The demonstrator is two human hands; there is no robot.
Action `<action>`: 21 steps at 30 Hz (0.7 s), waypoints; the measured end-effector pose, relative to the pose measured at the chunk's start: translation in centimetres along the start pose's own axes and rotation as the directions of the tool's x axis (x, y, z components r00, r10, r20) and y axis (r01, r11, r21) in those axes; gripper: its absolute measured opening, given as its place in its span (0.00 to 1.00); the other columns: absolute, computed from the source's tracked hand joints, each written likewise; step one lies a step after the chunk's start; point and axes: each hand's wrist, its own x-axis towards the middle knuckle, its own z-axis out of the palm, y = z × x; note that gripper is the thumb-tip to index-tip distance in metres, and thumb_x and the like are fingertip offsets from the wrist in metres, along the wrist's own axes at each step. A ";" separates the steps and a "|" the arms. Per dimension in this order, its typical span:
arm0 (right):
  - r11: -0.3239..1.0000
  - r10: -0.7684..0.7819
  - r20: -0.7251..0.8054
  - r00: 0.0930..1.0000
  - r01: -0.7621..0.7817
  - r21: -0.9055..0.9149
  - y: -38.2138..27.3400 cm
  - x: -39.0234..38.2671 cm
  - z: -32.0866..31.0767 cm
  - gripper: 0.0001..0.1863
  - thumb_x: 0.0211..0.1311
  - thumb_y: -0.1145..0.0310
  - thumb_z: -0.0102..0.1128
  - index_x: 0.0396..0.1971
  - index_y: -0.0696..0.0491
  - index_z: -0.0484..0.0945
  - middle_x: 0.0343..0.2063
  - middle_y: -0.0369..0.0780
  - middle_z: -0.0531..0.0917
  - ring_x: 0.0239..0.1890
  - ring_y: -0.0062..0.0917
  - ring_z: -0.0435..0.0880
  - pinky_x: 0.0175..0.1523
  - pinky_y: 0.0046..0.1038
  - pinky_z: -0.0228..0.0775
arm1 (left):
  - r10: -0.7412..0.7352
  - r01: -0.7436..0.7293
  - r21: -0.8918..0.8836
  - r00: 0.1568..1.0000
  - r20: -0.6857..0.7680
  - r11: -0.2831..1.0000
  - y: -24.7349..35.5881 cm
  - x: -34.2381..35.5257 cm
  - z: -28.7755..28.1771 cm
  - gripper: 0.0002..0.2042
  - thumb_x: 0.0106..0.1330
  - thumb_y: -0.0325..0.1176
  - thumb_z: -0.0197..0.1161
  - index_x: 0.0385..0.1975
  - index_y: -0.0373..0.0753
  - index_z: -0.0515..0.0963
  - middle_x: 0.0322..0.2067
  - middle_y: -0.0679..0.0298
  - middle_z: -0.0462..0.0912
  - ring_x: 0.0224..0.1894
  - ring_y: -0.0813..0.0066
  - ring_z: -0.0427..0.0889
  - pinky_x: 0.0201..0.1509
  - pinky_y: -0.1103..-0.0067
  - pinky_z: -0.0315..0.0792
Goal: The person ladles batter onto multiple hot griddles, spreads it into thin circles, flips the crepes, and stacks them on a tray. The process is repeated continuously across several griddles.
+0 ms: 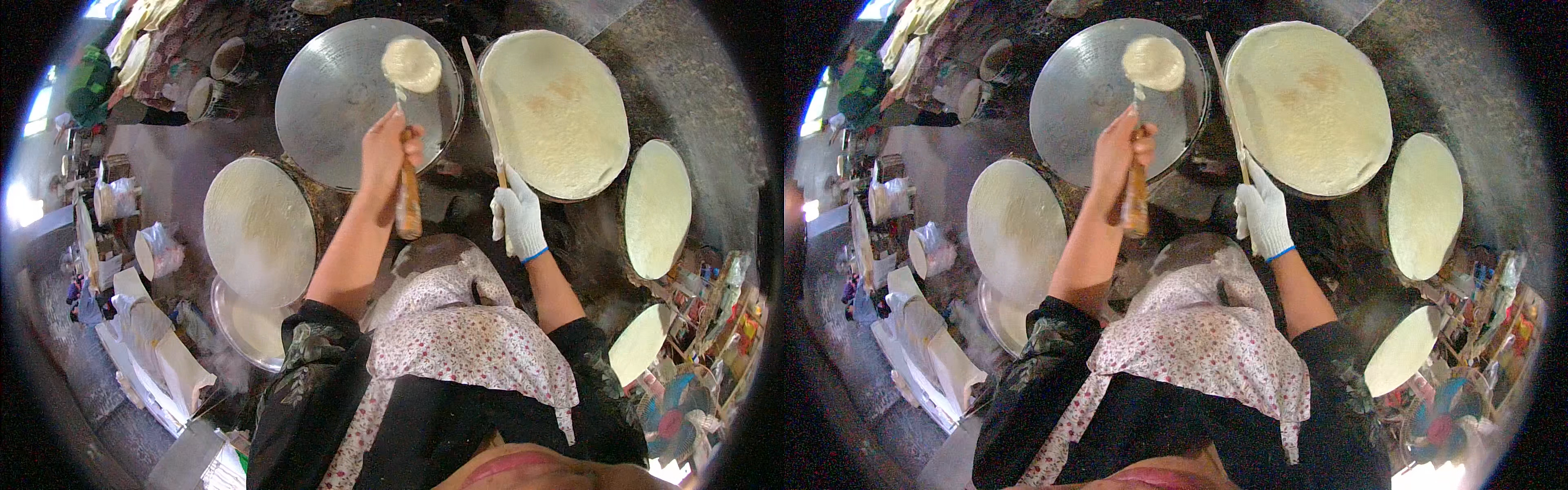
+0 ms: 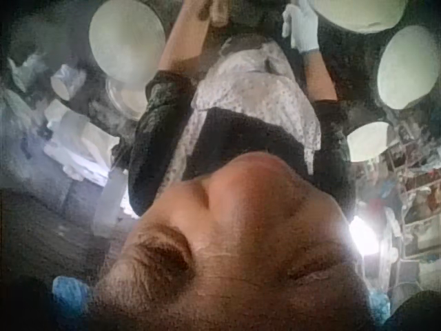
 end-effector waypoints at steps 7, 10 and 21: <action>0.993 -0.070 -0.138 0.988 0.056 -0.108 6.3 0.1 -0.9 0.32 0.72 0.72 0.55 0.76 0.46 0.67 0.26 0.32 0.78 0.20 0.12 0.70 0.24 0.19 0.65 | 0.589 -0.469 0.882 0.726 0.355 0.046 -5.7 3.5 -0.9 0.23 0.77 0.29 0.56 0.72 0.45 0.72 0.28 0.56 0.84 0.28 0.65 0.82 0.35 0.66 0.78; 0.928 -0.325 -0.136 0.936 0.288 -0.237 10.0 0.4 -1.2 0.31 0.75 0.70 0.56 0.76 0.48 0.66 0.32 0.31 0.80 0.25 0.11 0.72 0.30 0.18 0.68 | 0.542 -0.407 0.871 0.683 0.490 -0.274 -5.4 6.8 -1.9 0.24 0.74 0.30 0.58 0.70 0.43 0.73 0.30 0.53 0.85 0.30 0.56 0.84 0.37 0.62 0.78; 0.563 -0.661 -0.094 0.744 0.410 -0.717 7.6 7.4 1.6 0.25 0.72 0.52 0.58 0.67 0.35 0.75 0.24 0.52 0.84 0.27 0.50 0.86 0.36 0.49 0.77 | 0.866 -0.374 0.924 0.484 0.121 0.080 0.5 10.3 -9.8 0.18 0.77 0.31 0.54 0.64 0.37 0.78 0.21 0.61 0.81 0.21 0.68 0.80 0.25 0.69 0.75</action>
